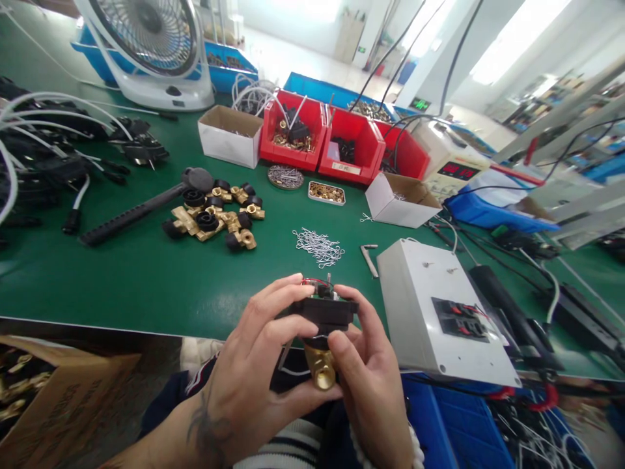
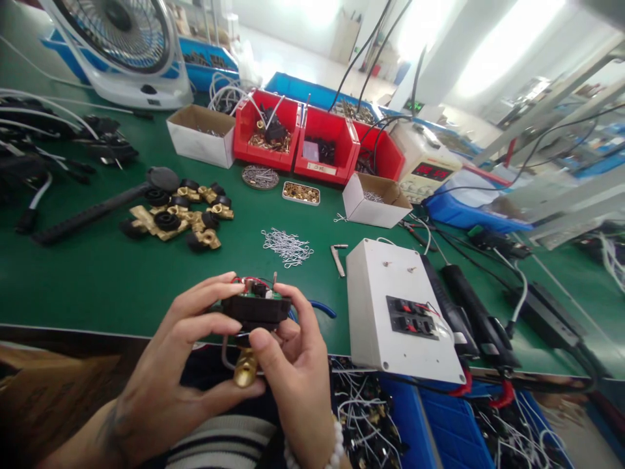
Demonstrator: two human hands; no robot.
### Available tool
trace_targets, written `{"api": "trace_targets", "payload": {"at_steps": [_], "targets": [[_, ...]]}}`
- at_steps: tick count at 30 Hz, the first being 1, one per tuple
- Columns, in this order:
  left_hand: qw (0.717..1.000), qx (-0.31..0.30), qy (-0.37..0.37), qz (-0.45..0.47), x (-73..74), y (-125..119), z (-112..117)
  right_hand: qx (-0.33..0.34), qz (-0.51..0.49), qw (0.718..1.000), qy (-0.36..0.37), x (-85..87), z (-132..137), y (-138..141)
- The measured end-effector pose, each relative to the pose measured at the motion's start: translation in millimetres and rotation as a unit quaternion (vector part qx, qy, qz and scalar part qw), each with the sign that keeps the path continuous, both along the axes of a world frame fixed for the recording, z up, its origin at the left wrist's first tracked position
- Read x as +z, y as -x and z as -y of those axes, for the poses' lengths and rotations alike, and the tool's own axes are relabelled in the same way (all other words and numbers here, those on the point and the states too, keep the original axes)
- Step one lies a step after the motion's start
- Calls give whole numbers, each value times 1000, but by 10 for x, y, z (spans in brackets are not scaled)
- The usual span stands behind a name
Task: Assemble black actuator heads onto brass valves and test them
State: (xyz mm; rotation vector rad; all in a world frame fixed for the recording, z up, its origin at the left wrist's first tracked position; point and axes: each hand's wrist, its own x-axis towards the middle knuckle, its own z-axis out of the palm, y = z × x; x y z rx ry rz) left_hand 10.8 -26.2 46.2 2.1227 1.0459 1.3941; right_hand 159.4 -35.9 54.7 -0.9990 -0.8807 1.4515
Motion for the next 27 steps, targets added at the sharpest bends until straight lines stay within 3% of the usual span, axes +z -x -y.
{"api": "trace_targets", "payload": {"at_steps": [2, 3, 5, 7, 9, 10, 13, 14, 15, 17, 20, 27], "targets": [[985, -17, 132, 105, -14, 22, 10, -14, -2, 1000, -12, -22, 19, 15], [958, -36, 228, 172, -12, 29, 3, -17, 3, 1000, -21, -25, 32, 17], [854, -100, 421, 288, 12, 25, -41, 1, 50, 998, -36, 19, 43, -8], [755, -161, 532, 349, 54, -7, -106, 72, 170, 982, -41, 155, 1, -106], [711, -174, 563, 384, 99, -53, -165, 137, 341, 929, -50, 371, -123, -319], [704, -172, 563, 398, 119, -76, -184, 132, 426, 893, -61, 489, -218, -473], [694, -171, 556, 424, 163, -114, -201, -64, 619, 773, -124, 769, -593, -1063], [692, -175, 553, 429, 174, -116, -196, -107, 663, 731, -121, 815, -728, -1265], [692, -177, 551, 431, 183, -113, -189, -118, 690, 708, -98, 835, -854, -1447], [691, -182, 551, 431, 199, -99, -171, -58, 672, 737, -39, 807, -1050, -1714], [689, -189, 553, 429, 215, -81, -146, 14, 643, 766, -5, 668, -1160, -1847], [695, -188, 542, 433, 230, -98, -89, -68, 623, 779, 1, 458, -1087, -1720]]}}
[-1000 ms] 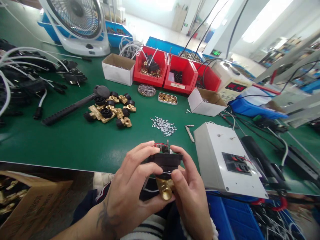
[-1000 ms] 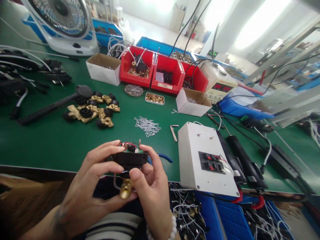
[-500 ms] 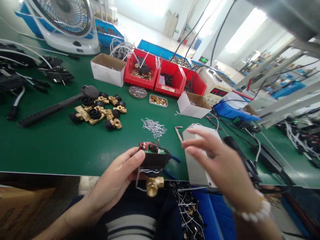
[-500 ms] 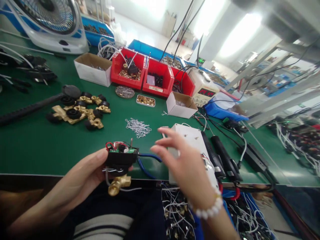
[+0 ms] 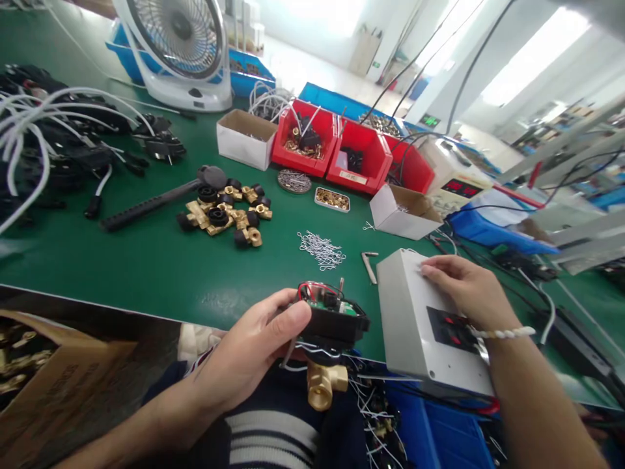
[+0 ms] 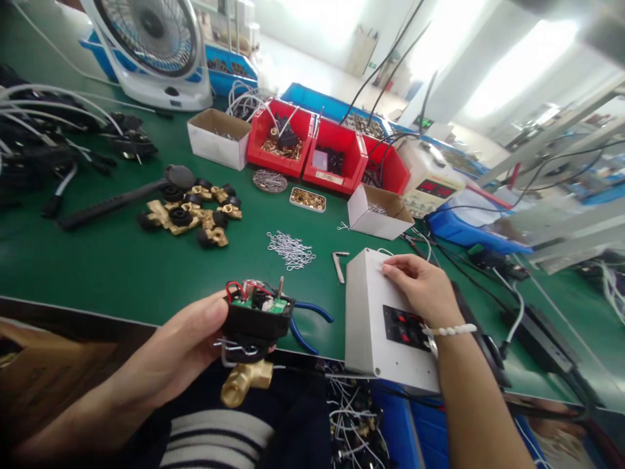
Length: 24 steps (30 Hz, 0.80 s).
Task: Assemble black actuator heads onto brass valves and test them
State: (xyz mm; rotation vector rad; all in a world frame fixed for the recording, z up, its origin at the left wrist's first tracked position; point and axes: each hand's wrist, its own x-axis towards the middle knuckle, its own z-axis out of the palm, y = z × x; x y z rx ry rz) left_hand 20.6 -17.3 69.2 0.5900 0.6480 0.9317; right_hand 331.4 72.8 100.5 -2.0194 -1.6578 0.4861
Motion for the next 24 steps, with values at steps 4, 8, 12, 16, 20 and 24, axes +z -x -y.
{"api": "trace_targets", "payload": {"at_steps": [4, 8, 12, 16, 20, 24], "targets": [[1000, -4, 9, -8, 26, -7, 28, 11, 30, 999, -37, -24, -4, -8], [998, 9, -22, -60, 44, -4, 45, 24, 59, 996, -57, -54, -4, -29], [984, 33, -55, -167, 71, -4, 71, 34, 61, 995, -66, -73, -4, -42], [981, 17, -52, -185, 118, -7, 114, 34, 63, 995, -72, -80, -7, -51], [981, 5, -55, -183, 161, -4, 142, 29, 63, 995, -71, -78, -3, -44], [980, -10, -52, -190, 175, 14, 138, 23, 61, 996, -64, -63, -2, -21]]}}
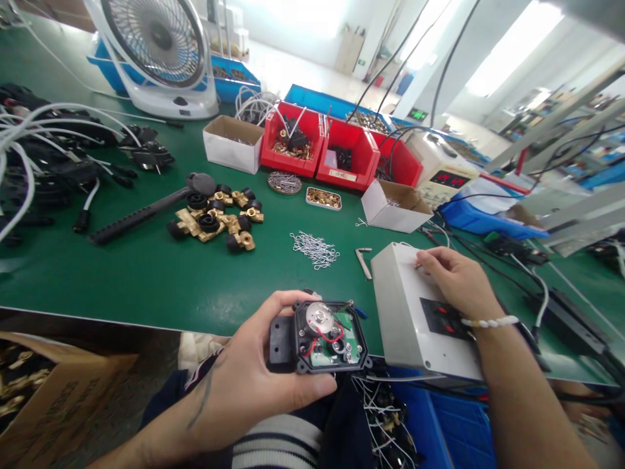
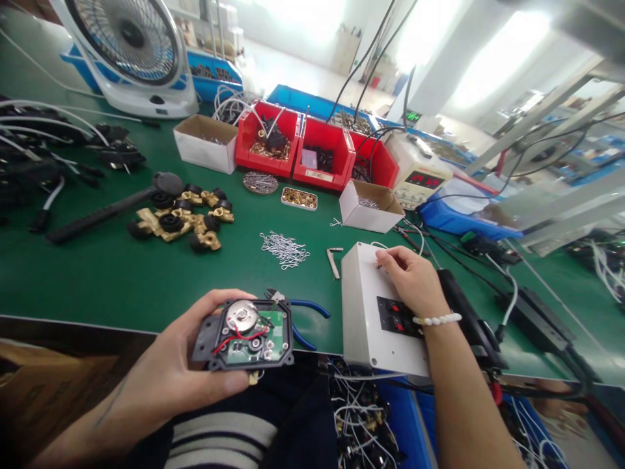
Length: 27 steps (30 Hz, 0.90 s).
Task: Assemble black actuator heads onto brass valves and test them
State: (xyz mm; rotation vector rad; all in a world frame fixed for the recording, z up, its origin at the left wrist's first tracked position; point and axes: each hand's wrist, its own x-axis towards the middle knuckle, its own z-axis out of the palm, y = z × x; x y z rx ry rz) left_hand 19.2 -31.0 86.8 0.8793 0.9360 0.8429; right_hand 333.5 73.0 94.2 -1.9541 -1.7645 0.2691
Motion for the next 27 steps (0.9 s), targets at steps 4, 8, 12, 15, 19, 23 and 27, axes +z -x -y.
{"api": "trace_targets", "payload": {"at_steps": [4, 8, 12, 15, 19, 23, 27], "targets": [[1000, -10, 9, 14, 1, 28, -7, -7, -4, 1000, 8, 16, -3, 25], [999, -9, 27, 24, -19, 51, -10, -19, -7, 1000, 15, 39, 12, 52], [997, -1, 32, 74, -92, 37, -39, -24, -9, 999, 24, 71, 37, 80], [982, -1, 60, 177, -133, -3, -54, -28, -10, 999, 29, 75, 42, 85], [971, -6, 78, 226, -135, -36, -46, -36, -9, 999, 31, 62, 33, 82], [972, 3, 83, 221, -123, -32, -38, -38, -2, 999, 29, 77, 36, 94], [974, 8, 58, 218, -141, -22, -37, -36, 2, 999, 34, 88, 41, 94]]}}
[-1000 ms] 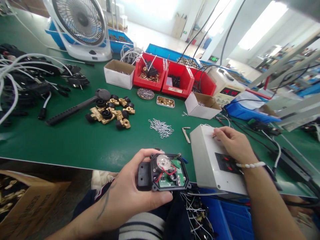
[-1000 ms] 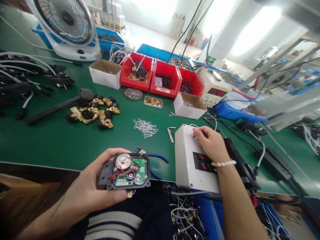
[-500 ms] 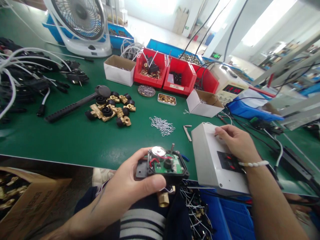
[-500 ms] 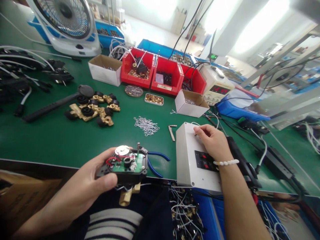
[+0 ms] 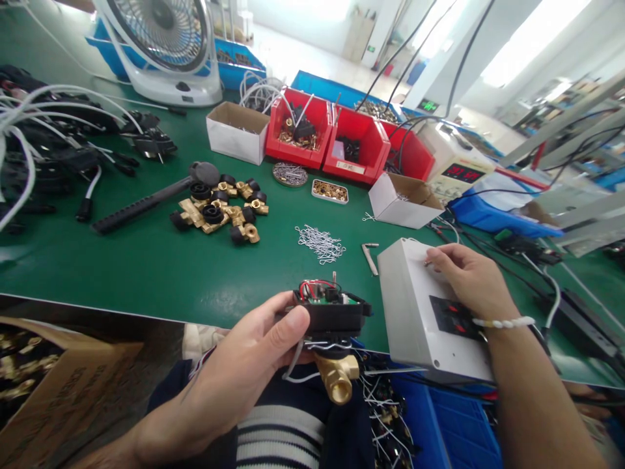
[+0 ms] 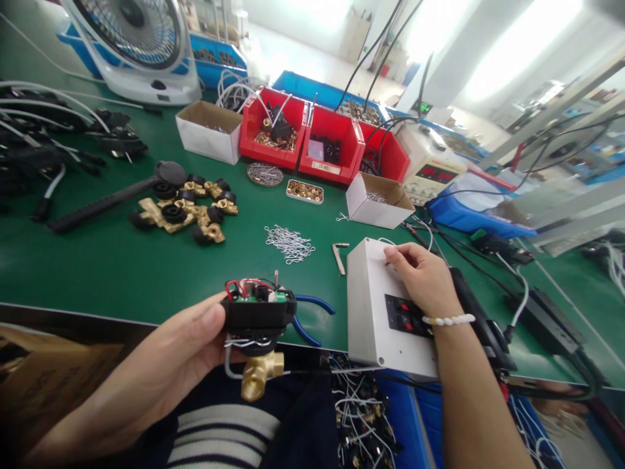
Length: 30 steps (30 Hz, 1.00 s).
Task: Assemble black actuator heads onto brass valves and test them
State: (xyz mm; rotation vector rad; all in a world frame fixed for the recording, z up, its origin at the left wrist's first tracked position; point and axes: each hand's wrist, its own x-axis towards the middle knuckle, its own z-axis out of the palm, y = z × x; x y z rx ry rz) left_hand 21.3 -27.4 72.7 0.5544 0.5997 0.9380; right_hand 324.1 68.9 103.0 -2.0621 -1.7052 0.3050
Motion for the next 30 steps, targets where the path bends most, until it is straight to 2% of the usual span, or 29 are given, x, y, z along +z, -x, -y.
{"api": "trace_targets", "payload": {"at_steps": [7, 16, 30], "targets": [[999, 8, -19, -36, -15, 17, 16, -4, 8, 1000, -20, -89, -57, -59], [995, -12, -10, 94, -26, 19, -14, 5, 19, 1000, -20, -80, -38, -84], [994, -27, 11, 109, -15, 37, 37, -8, 27, 1000, -12, -76, -52, -49]]}}
